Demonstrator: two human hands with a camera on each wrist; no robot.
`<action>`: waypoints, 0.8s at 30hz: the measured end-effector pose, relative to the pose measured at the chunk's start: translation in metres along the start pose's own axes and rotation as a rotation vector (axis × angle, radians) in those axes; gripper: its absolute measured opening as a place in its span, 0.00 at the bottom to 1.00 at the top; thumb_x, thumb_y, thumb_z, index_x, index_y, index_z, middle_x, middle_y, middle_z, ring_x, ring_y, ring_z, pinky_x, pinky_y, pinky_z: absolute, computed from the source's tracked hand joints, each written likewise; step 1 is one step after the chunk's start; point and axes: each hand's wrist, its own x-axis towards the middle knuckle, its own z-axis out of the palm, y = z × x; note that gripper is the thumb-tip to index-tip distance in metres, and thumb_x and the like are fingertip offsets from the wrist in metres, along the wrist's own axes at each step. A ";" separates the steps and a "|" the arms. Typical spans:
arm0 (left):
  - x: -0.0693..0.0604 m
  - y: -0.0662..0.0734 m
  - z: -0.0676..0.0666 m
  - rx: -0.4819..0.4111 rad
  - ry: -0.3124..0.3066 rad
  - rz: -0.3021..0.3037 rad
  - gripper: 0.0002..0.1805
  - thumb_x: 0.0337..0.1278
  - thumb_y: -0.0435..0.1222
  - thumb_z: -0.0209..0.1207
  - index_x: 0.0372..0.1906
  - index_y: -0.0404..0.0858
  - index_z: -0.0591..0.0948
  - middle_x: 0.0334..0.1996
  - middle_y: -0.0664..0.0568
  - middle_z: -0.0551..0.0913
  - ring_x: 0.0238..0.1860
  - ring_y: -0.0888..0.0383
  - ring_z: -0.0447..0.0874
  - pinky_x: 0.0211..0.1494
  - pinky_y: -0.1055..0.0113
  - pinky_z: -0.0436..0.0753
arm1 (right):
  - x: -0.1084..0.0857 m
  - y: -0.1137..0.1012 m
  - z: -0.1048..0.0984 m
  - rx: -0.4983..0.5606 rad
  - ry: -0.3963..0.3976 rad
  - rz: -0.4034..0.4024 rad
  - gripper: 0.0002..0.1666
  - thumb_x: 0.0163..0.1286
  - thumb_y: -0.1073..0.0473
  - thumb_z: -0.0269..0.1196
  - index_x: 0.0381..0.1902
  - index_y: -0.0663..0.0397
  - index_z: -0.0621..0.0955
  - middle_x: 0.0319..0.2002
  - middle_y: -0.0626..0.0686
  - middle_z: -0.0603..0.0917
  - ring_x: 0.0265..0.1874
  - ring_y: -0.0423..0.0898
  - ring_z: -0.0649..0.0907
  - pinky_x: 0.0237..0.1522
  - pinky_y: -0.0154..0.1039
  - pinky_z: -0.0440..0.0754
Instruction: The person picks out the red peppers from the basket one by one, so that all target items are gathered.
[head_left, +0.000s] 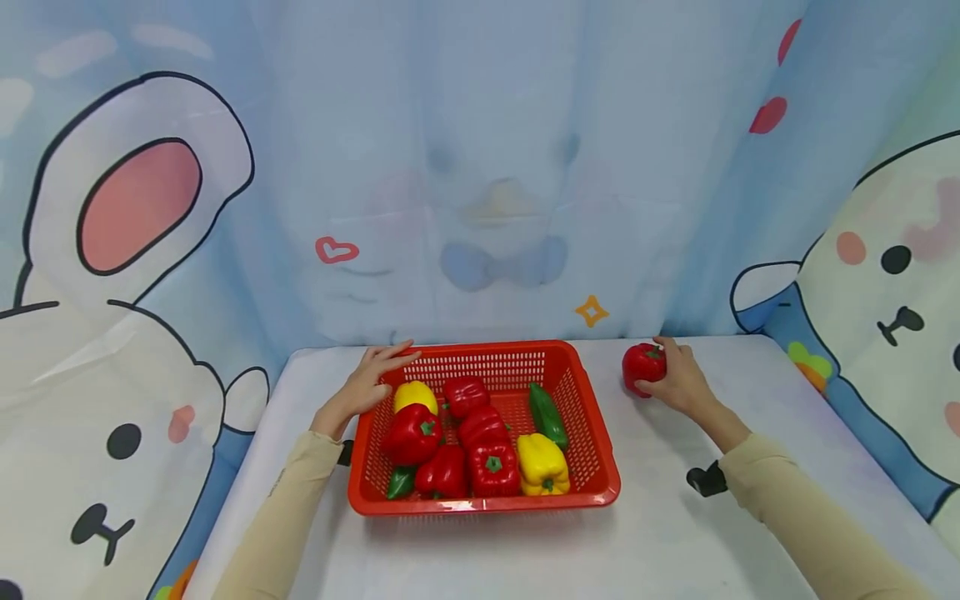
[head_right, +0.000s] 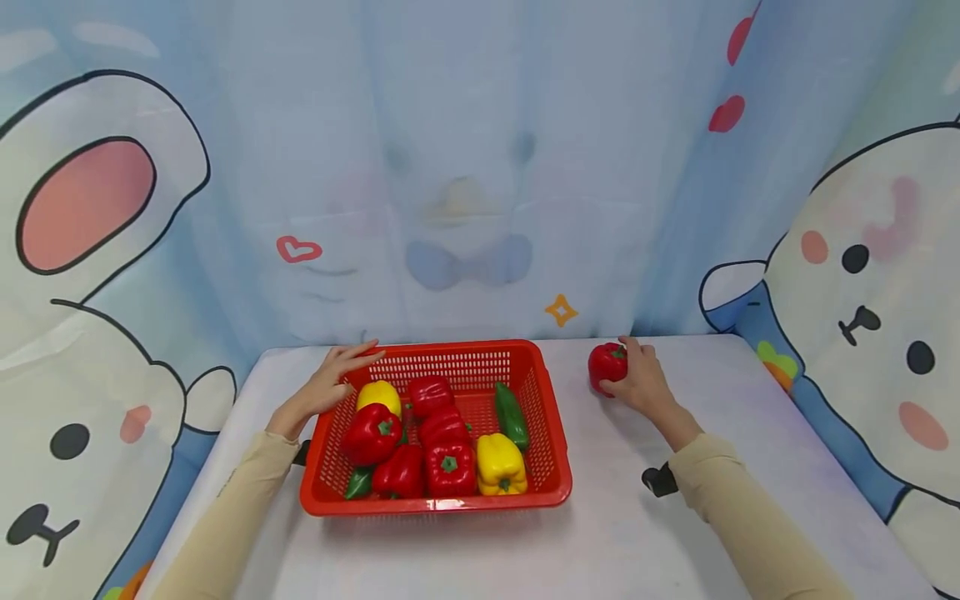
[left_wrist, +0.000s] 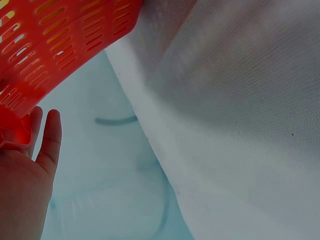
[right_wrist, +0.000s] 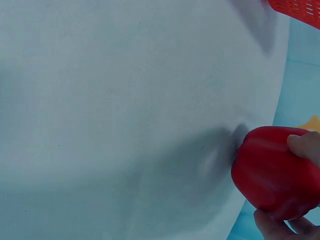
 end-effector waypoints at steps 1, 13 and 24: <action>0.002 0.000 0.001 -0.001 -0.001 -0.002 0.40 0.44 0.20 0.43 0.70 0.39 0.72 0.74 0.43 0.61 0.60 0.42 0.60 0.47 0.53 0.69 | -0.001 0.001 -0.001 0.003 -0.001 0.005 0.56 0.53 0.66 0.73 0.72 0.73 0.52 0.61 0.78 0.60 0.60 0.75 0.63 0.47 0.68 0.76; 0.002 0.002 0.001 -0.002 0.004 -0.010 0.40 0.45 0.20 0.42 0.70 0.38 0.72 0.74 0.44 0.61 0.58 0.43 0.60 0.48 0.52 0.67 | -0.007 0.002 -0.002 -0.008 -0.036 0.029 0.59 0.53 0.58 0.74 0.72 0.71 0.53 0.60 0.78 0.60 0.59 0.75 0.63 0.47 0.67 0.77; 0.002 0.004 0.002 -0.012 0.016 -0.003 0.40 0.43 0.19 0.42 0.69 0.38 0.73 0.74 0.43 0.62 0.58 0.43 0.61 0.47 0.53 0.68 | -0.009 0.004 -0.008 -0.018 -0.082 0.053 0.59 0.55 0.53 0.74 0.73 0.68 0.53 0.61 0.77 0.61 0.60 0.74 0.64 0.48 0.66 0.77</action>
